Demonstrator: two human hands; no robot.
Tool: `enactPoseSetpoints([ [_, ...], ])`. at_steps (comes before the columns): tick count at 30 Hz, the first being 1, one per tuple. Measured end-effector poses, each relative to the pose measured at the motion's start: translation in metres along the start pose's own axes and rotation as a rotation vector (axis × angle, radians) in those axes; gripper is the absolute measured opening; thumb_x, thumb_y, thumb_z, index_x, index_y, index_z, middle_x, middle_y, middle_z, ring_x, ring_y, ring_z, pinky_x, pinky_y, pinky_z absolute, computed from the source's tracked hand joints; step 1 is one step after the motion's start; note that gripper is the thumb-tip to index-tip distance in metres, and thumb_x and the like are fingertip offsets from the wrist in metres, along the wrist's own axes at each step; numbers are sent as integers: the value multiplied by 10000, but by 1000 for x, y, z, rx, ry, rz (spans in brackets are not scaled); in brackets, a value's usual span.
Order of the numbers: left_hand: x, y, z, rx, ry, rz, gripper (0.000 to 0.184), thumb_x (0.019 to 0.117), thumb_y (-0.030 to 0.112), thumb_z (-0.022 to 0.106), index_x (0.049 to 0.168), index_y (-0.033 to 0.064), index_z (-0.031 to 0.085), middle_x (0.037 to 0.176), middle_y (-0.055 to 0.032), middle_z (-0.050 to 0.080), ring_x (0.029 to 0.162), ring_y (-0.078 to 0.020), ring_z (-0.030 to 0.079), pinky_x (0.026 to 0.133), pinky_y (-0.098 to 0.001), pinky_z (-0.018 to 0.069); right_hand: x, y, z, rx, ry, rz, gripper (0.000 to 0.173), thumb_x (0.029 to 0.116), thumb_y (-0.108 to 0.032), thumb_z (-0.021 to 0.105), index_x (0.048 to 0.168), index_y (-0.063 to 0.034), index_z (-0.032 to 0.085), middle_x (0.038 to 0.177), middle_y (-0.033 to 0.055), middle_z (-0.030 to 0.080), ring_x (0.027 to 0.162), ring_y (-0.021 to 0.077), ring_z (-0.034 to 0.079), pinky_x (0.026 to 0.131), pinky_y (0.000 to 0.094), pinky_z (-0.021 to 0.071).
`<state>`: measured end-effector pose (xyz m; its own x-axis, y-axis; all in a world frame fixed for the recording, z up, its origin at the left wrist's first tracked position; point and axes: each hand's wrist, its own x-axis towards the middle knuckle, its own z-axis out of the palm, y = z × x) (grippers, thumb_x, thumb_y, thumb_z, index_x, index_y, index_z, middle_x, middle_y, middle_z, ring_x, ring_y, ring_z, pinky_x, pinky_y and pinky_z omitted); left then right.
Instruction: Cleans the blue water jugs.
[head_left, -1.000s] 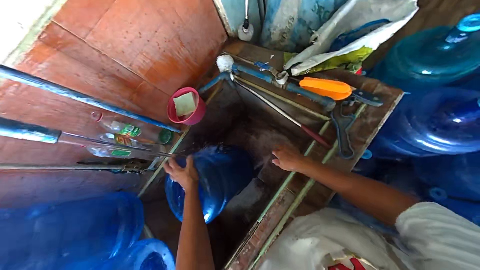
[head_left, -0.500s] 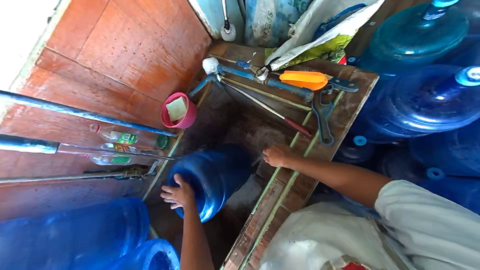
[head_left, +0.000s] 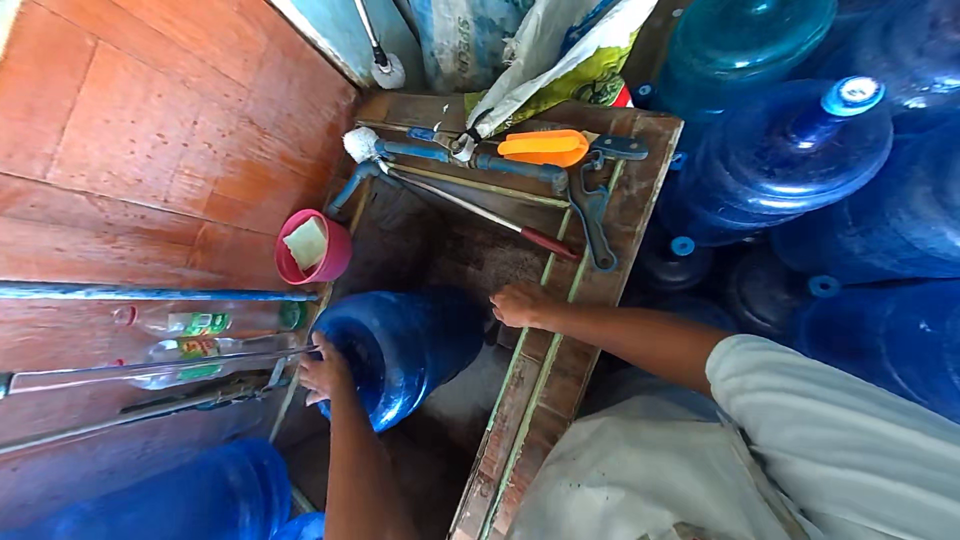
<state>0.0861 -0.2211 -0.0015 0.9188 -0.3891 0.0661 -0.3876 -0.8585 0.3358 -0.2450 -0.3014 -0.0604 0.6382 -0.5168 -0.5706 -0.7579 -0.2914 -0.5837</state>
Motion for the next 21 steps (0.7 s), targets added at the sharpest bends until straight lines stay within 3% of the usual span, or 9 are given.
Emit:
enactPoseSetpoints([
  [2,0,17,-6,-101,-26,69,657,1061,526,452,1499,37,489,1551,-252,442,1479,-412,360,1179,-681,194,0,-1,0,9,5,-1,399,1099,-274,418,1336,-22,616,1293,223,653,1234,404,611,998,605,468],
  [5,-12,46,-16,-202,-172,279,526,1124,354,350,1455,-21,514,1479,-241,527,1397,-335,489,1168,-515,345,0,1,2,34,12,-5,388,1094,-261,427,1341,-27,613,1294,220,653,1237,406,609,997,612,469],
  [8,-34,80,-11,-426,-280,384,502,1125,298,380,1134,-120,658,1087,-218,688,1010,-205,636,961,-391,475,-1,2,4,43,32,-13,386,1095,-256,434,1331,-17,624,1280,224,661,1229,410,613,994,616,471],
  [10,-42,90,3,-413,-291,505,469,1110,302,429,966,-52,701,945,-106,724,889,-120,662,881,-344,518,0,3,5,36,45,-14,383,1093,-255,436,1308,-11,637,1256,226,670,1216,413,620,985,620,475],
  [11,-44,89,7,-329,-277,564,427,1099,294,461,1065,-52,710,1110,-153,714,1050,-195,654,989,-416,484,0,4,6,30,49,-15,381,1093,-257,434,1297,-11,641,1247,225,674,1210,412,624,983,616,476],
  [13,-41,74,11,-63,-194,517,515,1061,403,502,1357,0,623,1513,-248,478,1430,-408,418,1168,-647,261,0,5,5,12,48,-13,387,1094,-269,426,1302,-21,637,1247,219,675,1209,405,625,985,605,478],
  [15,-42,48,6,89,-126,272,707,1060,540,427,1515,-1,451,1599,-308,323,1499,-482,279,1149,-722,219,0,4,5,17,36,-8,389,1096,-277,425,1313,-31,632,1263,217,669,1223,403,619,992,606,473],
  [18,-56,-6,-10,1,-184,434,673,1080,426,399,1547,-57,360,1621,-312,281,1531,-433,246,1204,-641,192,1,3,5,44,33,-24,390,1097,-272,429,1327,-30,631,1287,217,660,1236,405,609,1007,613,458],
  [21,-51,-31,-28,-215,-199,431,551,1104,285,348,1448,-138,428,1494,-345,439,1421,-396,434,1188,-488,338,5,3,5,53,28,-20,378,1097,-271,427,1317,-46,637,1270,208,670,1221,397,621,986,616,475],
])
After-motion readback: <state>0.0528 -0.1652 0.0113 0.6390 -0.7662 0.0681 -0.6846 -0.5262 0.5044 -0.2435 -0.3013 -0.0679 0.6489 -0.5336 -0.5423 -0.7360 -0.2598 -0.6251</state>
